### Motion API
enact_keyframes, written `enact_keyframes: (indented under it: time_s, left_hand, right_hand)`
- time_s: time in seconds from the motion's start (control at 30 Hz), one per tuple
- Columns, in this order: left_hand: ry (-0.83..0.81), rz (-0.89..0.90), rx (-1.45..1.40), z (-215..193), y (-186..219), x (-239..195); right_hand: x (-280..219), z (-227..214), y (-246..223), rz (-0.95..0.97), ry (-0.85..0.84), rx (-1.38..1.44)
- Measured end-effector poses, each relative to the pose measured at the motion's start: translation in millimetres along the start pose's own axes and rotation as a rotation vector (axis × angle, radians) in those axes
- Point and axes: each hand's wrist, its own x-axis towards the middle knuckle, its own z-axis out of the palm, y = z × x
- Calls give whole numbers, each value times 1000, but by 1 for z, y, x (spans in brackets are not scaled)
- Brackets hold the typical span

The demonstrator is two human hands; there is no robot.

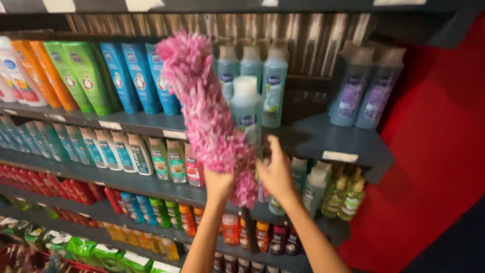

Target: Dusting and organizing shampoo and conditioner bottles on a retail store shelf.

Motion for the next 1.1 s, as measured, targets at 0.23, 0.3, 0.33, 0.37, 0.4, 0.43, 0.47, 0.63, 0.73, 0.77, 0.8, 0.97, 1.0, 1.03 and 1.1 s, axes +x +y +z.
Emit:
enact_keyframes:
  time_s: [0.23,0.3,0.33,0.37,0.4,0.43,0.47,0.63,0.73,0.77,0.8,0.97,1.0,1.03,1.1]
  left_hand:
    - [41,-228,199,-35,-61,-77]
    - [54,-250,244,-42,-85,-89]
    - [60,-274,285,-46,-96,-97]
    - [64,-280,290,-51,-116,-109]
    - [80,-296,243,-54,-137,-118]
    - [97,-311,196,-56,-157,-127]
    - [90,-304,191,-56,-170,-126]
    - [117,-321,204,-55,-226,-142]
    - [124,-353,311,-56,-250,-153]
    - [120,-351,310,-54,-249,-153]
    - [122,-383,351,-51,-248,-151]
    - [147,-439,442,-40,-253,-138]
    - [145,-469,470,-40,-253,-137]
    - [143,-498,498,-40,-254,-136]
    - [129,-511,512,-36,-242,-133]
  right_hand:
    - [-91,44,95,30,-5,-154]
    - [-110,59,120,97,-25,-156]
    - [-121,65,132,167,-40,-164]
    - [-128,71,141,172,-47,-161]
    - [-132,77,152,196,-39,-160]
    - [-135,81,161,219,-32,-158]
    - [-135,86,178,214,-22,-160]
    - [-144,94,238,221,-63,-131]
    - [-147,100,261,261,-84,-163]
    - [-149,102,263,261,-80,-163]
    - [-149,102,266,312,-80,-153]
    - [-143,105,278,179,-46,-197]
    - [-141,105,273,220,-47,-207]
    - [-139,105,268,260,-49,-218]
    - [-138,104,270,253,-49,-223]
